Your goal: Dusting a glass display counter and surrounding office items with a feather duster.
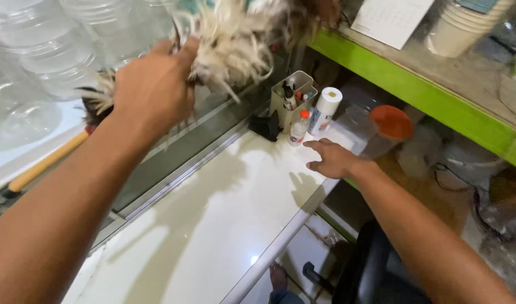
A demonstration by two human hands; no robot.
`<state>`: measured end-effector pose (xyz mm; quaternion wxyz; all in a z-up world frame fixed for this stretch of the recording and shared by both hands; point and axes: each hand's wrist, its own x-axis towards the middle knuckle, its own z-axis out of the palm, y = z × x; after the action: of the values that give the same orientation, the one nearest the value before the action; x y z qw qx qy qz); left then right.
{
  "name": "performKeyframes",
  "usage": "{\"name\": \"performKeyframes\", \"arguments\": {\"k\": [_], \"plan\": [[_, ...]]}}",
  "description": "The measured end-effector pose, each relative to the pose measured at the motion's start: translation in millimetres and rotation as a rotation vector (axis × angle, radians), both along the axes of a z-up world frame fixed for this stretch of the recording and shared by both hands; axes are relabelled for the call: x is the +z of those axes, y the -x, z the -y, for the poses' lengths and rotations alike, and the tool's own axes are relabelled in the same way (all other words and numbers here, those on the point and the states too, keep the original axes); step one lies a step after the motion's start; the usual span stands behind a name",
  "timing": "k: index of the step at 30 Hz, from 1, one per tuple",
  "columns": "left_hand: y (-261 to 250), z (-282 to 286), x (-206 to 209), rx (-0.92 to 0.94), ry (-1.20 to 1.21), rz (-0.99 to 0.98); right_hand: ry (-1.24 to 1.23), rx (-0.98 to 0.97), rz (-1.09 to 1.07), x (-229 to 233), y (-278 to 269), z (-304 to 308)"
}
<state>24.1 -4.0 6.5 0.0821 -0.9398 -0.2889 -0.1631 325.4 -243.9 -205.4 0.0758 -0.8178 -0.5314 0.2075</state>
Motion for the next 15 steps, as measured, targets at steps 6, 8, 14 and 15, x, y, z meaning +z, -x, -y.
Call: {"name": "performKeyframes", "arguments": {"k": [6, 8, 14, 15], "plan": [[-62, 1, -9, 0.06, -0.024, -0.014, 0.13, 0.072, -0.03, -90, -91, -21], [-71, -1, -21, 0.165, 0.051, -0.189, 0.284, 0.023, -0.186, -103, -98, -21], [-123, -11, -32, 0.211, 0.099, -0.204, 0.289, 0.133, -0.26, -94, -97, -47], [-141, -12, -32, 0.217, 0.102, -0.207, 0.293, 0.138, -0.262, -89, -96, -50]]}}
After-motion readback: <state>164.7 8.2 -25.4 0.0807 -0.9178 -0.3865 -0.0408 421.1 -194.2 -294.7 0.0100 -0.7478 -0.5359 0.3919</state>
